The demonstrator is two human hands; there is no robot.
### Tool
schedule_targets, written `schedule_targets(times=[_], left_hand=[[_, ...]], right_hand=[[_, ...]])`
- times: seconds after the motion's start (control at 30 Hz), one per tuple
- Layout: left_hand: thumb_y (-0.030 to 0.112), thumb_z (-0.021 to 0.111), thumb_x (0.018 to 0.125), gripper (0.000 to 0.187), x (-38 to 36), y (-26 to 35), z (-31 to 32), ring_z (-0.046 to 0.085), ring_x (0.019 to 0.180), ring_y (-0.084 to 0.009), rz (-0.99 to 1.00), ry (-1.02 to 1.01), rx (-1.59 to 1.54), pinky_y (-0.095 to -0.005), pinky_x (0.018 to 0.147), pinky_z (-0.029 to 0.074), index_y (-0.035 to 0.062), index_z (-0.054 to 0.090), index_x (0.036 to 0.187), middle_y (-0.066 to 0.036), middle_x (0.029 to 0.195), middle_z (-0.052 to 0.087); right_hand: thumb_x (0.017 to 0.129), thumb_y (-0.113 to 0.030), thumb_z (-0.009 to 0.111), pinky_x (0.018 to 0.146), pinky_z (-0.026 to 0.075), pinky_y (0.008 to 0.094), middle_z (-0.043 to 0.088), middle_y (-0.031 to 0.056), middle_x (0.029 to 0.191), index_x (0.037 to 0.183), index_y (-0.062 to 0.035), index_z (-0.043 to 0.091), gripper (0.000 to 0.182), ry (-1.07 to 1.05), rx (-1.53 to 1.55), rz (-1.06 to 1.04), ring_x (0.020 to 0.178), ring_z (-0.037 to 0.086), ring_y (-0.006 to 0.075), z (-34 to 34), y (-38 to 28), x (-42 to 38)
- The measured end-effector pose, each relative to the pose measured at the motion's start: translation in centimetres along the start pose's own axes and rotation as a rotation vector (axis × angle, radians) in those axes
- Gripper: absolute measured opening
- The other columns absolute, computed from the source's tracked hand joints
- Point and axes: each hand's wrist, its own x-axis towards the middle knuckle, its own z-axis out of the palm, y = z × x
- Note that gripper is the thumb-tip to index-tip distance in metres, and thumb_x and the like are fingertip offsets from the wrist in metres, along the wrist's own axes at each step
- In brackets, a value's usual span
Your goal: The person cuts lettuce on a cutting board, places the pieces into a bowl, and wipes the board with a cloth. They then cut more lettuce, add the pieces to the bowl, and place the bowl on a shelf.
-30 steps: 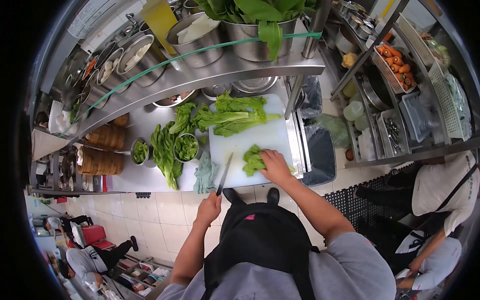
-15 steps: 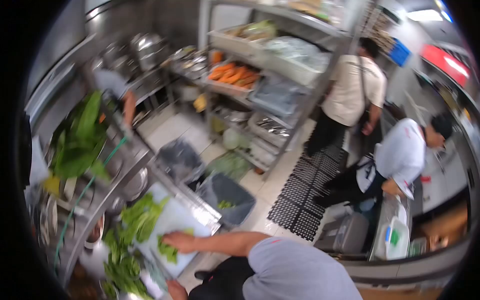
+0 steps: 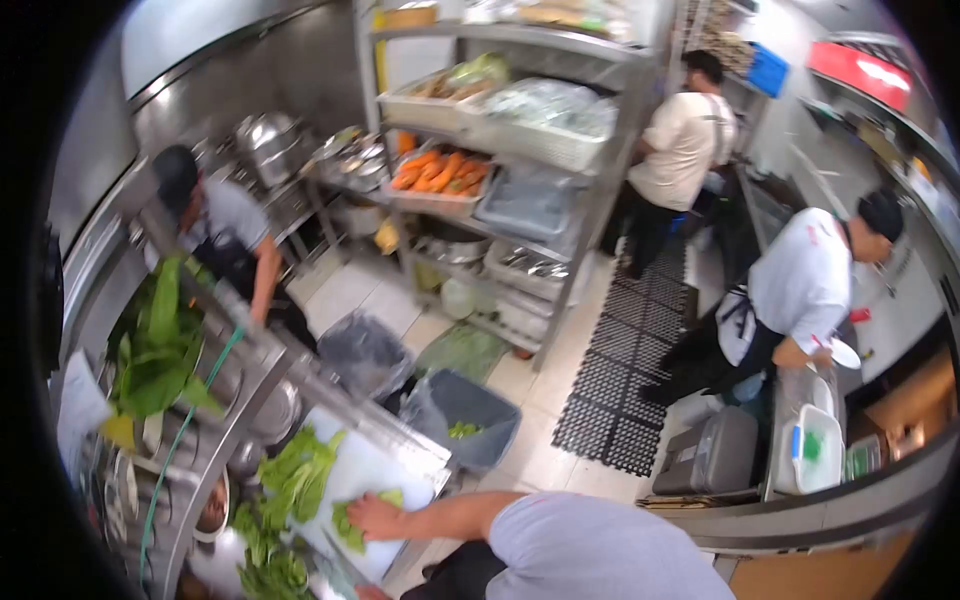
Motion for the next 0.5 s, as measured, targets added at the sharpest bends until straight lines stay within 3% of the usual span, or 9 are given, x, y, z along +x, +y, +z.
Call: schedule_targets(times=[0.03,0.07,0.1,0.13,0.17,0.23,0.27,0.33,0.5], left_hand=[[0.025,0.049,0.106,0.039,0.4,-0.6,1.2,0.065,0.093,-0.0557,0.012,0.04,-0.145,-0.0593,0.078,0.051,-0.0096,0.066,0.113,-0.039,0.099,0.067],[0.018,0.05,0.104,0.051,0.6,-1.2,3.0,0.068,0.091,-0.0537,0.009,0.063,-0.06,-0.0575,0.079,0.055,-0.0182,0.045,0.139,-0.037,0.096,0.07],[0.019,0.05,0.104,0.05,0.1,0.5,1.7,0.07,0.089,-0.052,-0.05,0.022,-0.004,-0.0582,0.078,0.055,-0.0132,0.043,0.142,-0.034,0.095,0.071],[0.019,0.049,0.105,0.046,-0.6,4.8,-2.3,0.068,0.096,-0.0508,-0.162,-0.057,-0.044,-0.0551,0.083,0.055,-0.0119,0.051,0.139,-0.036,0.106,0.069],[0.021,0.051,0.106,0.045,-0.4,3.6,-1.8,0.069,0.093,-0.0504,-0.15,-0.104,0.064,-0.0564,0.081,0.055,-0.0099,0.052,0.139,-0.034,0.103,0.07],[0.026,0.05,0.105,0.038,-1.5,6.6,-4.6,0.071,0.084,-0.0514,-0.22,-0.003,0.027,-0.0604,0.075,0.055,-0.0031,0.055,0.129,-0.032,0.088,0.072],[0.025,0.055,0.105,0.032,-1.9,7.7,-5.8,0.068,0.074,-0.0535,-0.186,0.082,-0.018,-0.0626,0.069,0.054,-0.0019,0.055,0.122,-0.032,0.077,0.069],[0.029,0.057,0.104,0.031,-2.3,9.6,-7.6,0.069,0.073,-0.053,-0.218,0.1,-0.02,-0.0635,0.067,0.054,0.002,0.052,0.118,-0.031,0.076,0.069],[0.031,0.055,0.106,0.027,-2.3,13.7,-7.6,0.071,0.069,-0.0477,-0.137,0.083,0.016,-0.0591,0.064,0.057,0.0056,0.05,0.113,-0.026,0.073,0.07]], right_hand=[[0.08,-0.037,0.074,0.095,0.045,0.0487,0.065,0.0114,0.121,0.113,-0.0103,0.066,0.043,-0.082,0.067,0.048,0.115,0.06,0.0308,1.4,0.5,0.5],[0.073,-0.04,0.078,0.096,0.044,0.051,0.066,0.0126,0.119,0.111,-0.01,0.07,0.05,0.134,0.149,-0.02,0.115,0.061,0.0333,3.8,1.4,0.8],[0.075,-0.039,0.078,0.098,0.045,0.0516,0.066,0.0156,0.123,0.118,-0.0102,0.069,0.052,0.084,0.166,-0.039,0.118,0.061,0.0333,3.3,1.4,0.9],[0.076,-0.037,0.078,0.101,0.045,0.0518,0.064,0.0184,0.13,0.126,-0.0105,0.066,0.058,0.197,0.196,-0.145,0.123,0.059,0.0364,2.9,2.0,0.4],[0.075,-0.032,0.081,0.105,0.043,0.0545,0.063,0.0199,0.135,0.131,-0.0098,0.063,0.062,0.12,0.317,-0.098,0.128,0.057,0.0406,1.8,2.2,0.2],[0.07,-0.023,0.091,0.114,0.04,0.0575,0.053,0.0251,0.143,0.128,-0.0077,0.059,0.069,0.038,0.347,-0.086,0.134,0.049,0.0467,-1.0,2.7,-0.4],[0.07,-0.023,0.091,0.114,0.041,0.0548,0.051,0.0246,0.143,0.124,-0.0071,0.058,0.065,0.055,0.315,-0.093,0.132,0.051,0.0468,-2.1,2.7,-0.4],[0.07,-0.021,0.091,0.111,0.045,0.0502,0.053,0.0211,0.14,0.119,-0.0068,0.059,0.06,-0.009,0.316,-0.057,0.129,0.053,0.044,-3.6,3.3,-0.7],[0.073,-0.019,0.087,0.099,0.05,0.049,0.056,0.0172,0.128,0.12,-0.0064,0.062,0.054,-0.041,0.287,-0.162,0.114,0.059,0.0391,-4.6,3.0,0.2]])
